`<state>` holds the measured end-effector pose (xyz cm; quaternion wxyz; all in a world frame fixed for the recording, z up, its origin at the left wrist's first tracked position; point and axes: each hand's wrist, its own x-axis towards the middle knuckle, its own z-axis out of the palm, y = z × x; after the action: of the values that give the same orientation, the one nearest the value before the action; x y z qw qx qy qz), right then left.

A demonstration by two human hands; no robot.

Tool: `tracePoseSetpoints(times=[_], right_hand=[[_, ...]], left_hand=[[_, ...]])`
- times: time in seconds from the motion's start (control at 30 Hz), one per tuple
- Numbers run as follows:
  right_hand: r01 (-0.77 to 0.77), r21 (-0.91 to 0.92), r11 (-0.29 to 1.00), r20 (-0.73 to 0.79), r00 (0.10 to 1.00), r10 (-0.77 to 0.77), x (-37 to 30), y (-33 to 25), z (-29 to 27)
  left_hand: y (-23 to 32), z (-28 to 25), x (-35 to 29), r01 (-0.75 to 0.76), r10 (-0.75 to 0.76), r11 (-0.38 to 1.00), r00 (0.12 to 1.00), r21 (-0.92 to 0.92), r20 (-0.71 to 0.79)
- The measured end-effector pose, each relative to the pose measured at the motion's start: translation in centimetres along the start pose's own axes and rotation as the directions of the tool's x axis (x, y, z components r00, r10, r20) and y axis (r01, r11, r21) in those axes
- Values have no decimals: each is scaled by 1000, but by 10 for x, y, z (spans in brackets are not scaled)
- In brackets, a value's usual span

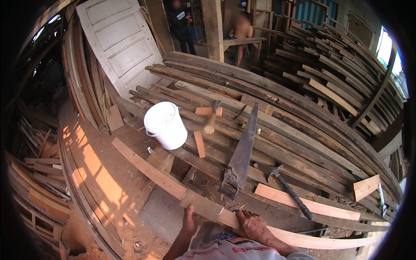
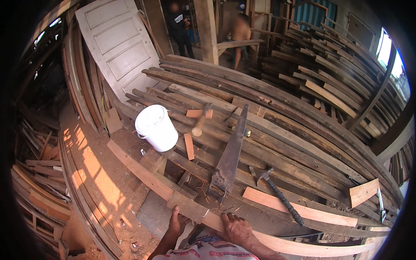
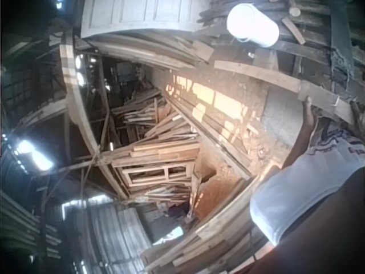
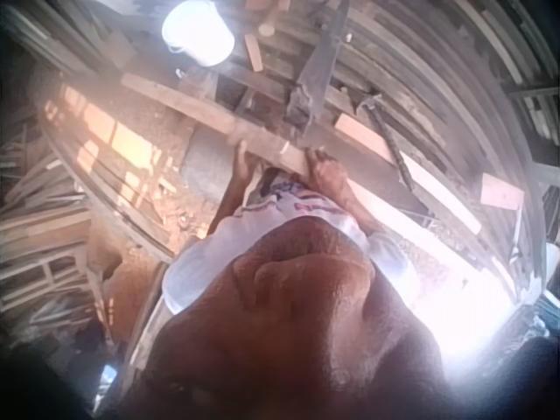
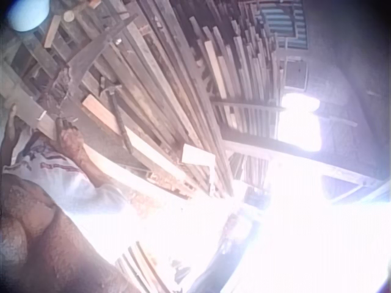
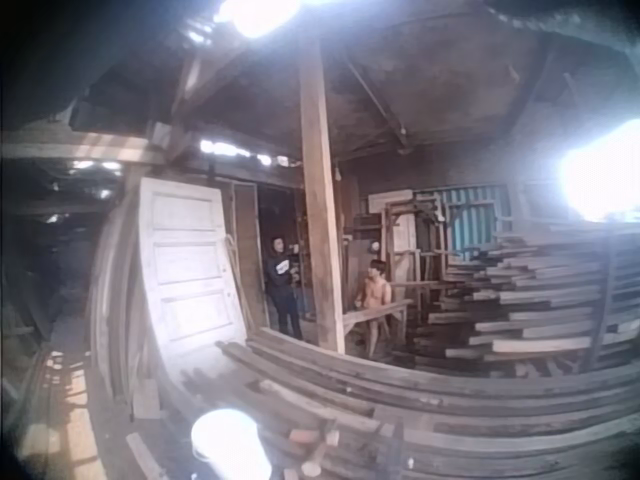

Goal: The person applies white paint to a wooden plank using a brush, then uses a hammer to drive nails into the plank. The person works in a cluttered workshop with various tools and materials visible.

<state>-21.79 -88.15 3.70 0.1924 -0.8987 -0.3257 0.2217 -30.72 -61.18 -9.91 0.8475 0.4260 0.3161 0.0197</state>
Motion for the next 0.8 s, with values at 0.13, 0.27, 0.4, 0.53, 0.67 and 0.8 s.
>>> tracePoseSetpoints(times=[0.13,0.27,0.4,0.53,0.67,0.8], right_hand=[[16,10,1000,-15,1000,-16,0,5,7],[31,17,999,-34,999,-31,0,8,9],[43,6,999,-54,998,-43,0,8,10],[44,2,999,-55,998,-44,1,11,14],[24,31,999,-38,999,-23,2,9,10],[15,29,999,-48,999,-14,1,7,11]], left_hand=[[-2,-2,0,-5,5,1000,1000,0,6],[0,1,-1,-8,8,1000,1000,9,3],[-1,0,-1,-11,11,1000,1000,11,5],[0,1,-1,-11,11,1000,1000,2,0],[4,8,-5,-1,1,1000,1000,-1,-29],[3,6,-4,7,-7,1000,1000,-2,-27]])
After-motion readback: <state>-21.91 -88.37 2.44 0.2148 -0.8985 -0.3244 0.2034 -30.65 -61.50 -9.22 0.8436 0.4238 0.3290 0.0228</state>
